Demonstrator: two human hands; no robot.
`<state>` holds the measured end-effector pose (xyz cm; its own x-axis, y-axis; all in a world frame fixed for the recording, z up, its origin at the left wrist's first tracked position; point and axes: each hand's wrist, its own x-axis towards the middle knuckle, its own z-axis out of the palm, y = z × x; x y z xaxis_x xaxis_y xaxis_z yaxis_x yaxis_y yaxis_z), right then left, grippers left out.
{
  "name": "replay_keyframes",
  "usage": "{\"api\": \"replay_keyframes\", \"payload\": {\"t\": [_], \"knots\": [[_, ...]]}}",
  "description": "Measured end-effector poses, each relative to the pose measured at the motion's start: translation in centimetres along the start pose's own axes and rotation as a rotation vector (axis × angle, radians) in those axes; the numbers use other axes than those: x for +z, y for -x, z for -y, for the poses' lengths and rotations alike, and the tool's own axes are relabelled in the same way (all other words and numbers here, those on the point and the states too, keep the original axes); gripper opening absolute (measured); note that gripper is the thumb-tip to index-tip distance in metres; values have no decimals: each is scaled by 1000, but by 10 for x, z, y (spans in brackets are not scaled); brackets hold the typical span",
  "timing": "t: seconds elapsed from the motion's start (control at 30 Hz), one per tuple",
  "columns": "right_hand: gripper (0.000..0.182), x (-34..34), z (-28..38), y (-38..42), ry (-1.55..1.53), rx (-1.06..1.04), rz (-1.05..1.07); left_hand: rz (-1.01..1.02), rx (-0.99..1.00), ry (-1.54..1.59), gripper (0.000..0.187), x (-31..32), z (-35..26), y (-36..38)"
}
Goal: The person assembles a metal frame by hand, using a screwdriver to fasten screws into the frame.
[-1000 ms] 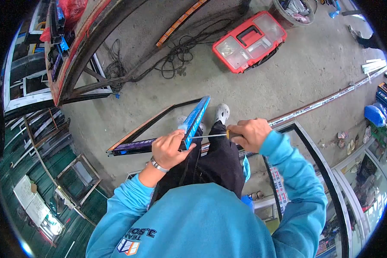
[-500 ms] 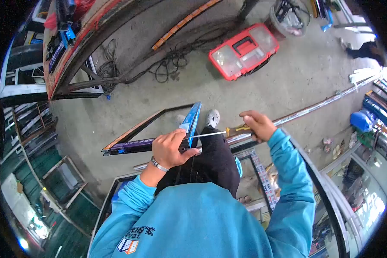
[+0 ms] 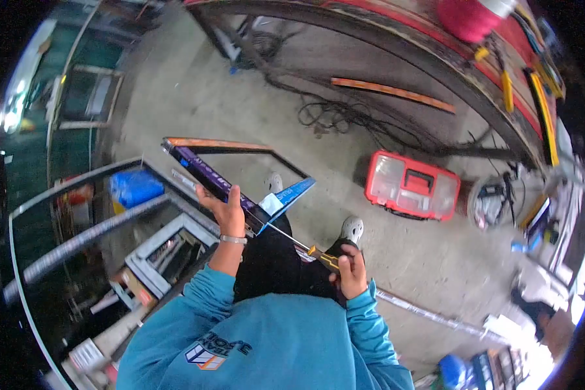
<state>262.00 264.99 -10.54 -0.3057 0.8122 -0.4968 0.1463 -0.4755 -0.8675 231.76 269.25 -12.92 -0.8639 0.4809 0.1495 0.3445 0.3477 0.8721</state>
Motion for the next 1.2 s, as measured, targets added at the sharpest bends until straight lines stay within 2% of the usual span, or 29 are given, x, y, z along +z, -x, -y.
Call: {"api": "replay_keyframes", "payload": {"t": [0.03,0.07,0.1,0.13,0.17,0.2,0.23,0.27,0.33,0.37,0.4,0.43,0.47,0.53,0.57,0.6,0.67,0.7,0.73,0.77,0.8,0.87,0.9,0.97,1.0,1.07,1.1,1.17,1.2], "knots": [[53,1,18,-4,-309,526,-21,38,-300,196,65,-1,12,5],[48,0,12,-3,-410,484,-13,84,-590,410,60,-4,18,8],[44,0,-20,-1,-205,92,-41,46,-589,421,60,-8,13,13],[41,-2,-50,-2,-7,-317,-61,113,-742,693,56,-9,3,16],[40,-9,-58,6,170,-371,-7,187,-877,977,52,-9,-1,17],[38,-15,-61,4,346,-430,45,235,-839,1053,38,-6,8,22],[37,-8,-23,8,-44,141,22,232,-811,1078,37,-3,16,24],[34,-4,14,-3,-439,521,-16,228,-787,1100,37,1,25,25],[33,-3,24,-16,-595,469,8,210,-745,1110,34,6,20,24],[33,-11,7,-22,-569,471,36,178,-753,1171,34,12,24,26],[37,-27,-19,-28,-54,1,119,145,-750,1236,35,19,27,25],[41,-39,-34,-29,452,-483,192,151,-669,1160,36,24,22,27],[49,-34,-37,-21,325,-297,118,134,-656,1193,39,29,26,28],[53,-46,-16,-29,-618,716,260,102,-603,1168,40,32,18,26],[53,-44,-15,-29,-687,735,303,83,-579,1164,41,32,15,22],[52,-10,14,-28,-646,733,-47,65,-565,1182,41,33,14,16],[52,-16,-22,-30,190,-447,80,97,-571,1124,40,35,11,19],[54,-27,-30,-25,268,-424,103,76,-583,1122,40,40,8,23],[56,-16,-10,-25,343,-406,113,84,-570,1132,40,43,7,21],[56,-14,16,-21,-136,324,27,92,-598,1150,40,44,6,20],[58,-45,-3,-37,-750,711,275,107,-625,1168,39,47,4,19],[53,-25,22,-44,-697,644,80,53,-642,1161,38,56,-2,17],[53,-36,14,-49,-706,617,91,58,-630,1151,37,61,-4,15],[49,-62,-13,-55,477,-433,253,42,-616,1087,37,70,-3,16],[46,-62,-8,-57,490,-488,227,24,-612,1038,39,76,-1,14],[36,-66,9,-69,-647,764,200,39,-615,1055,37,82,-2,12],[36,-65,23,-72,-658,759,198,33,-626,1063,37,85,-3,13],[37,-57,46,-79,-771,608,153,35,-601,1054,35,88,-6,9],[37,-64,35,-87,-784,602,172,82,-571,1073,34,90,-5,8]]}}
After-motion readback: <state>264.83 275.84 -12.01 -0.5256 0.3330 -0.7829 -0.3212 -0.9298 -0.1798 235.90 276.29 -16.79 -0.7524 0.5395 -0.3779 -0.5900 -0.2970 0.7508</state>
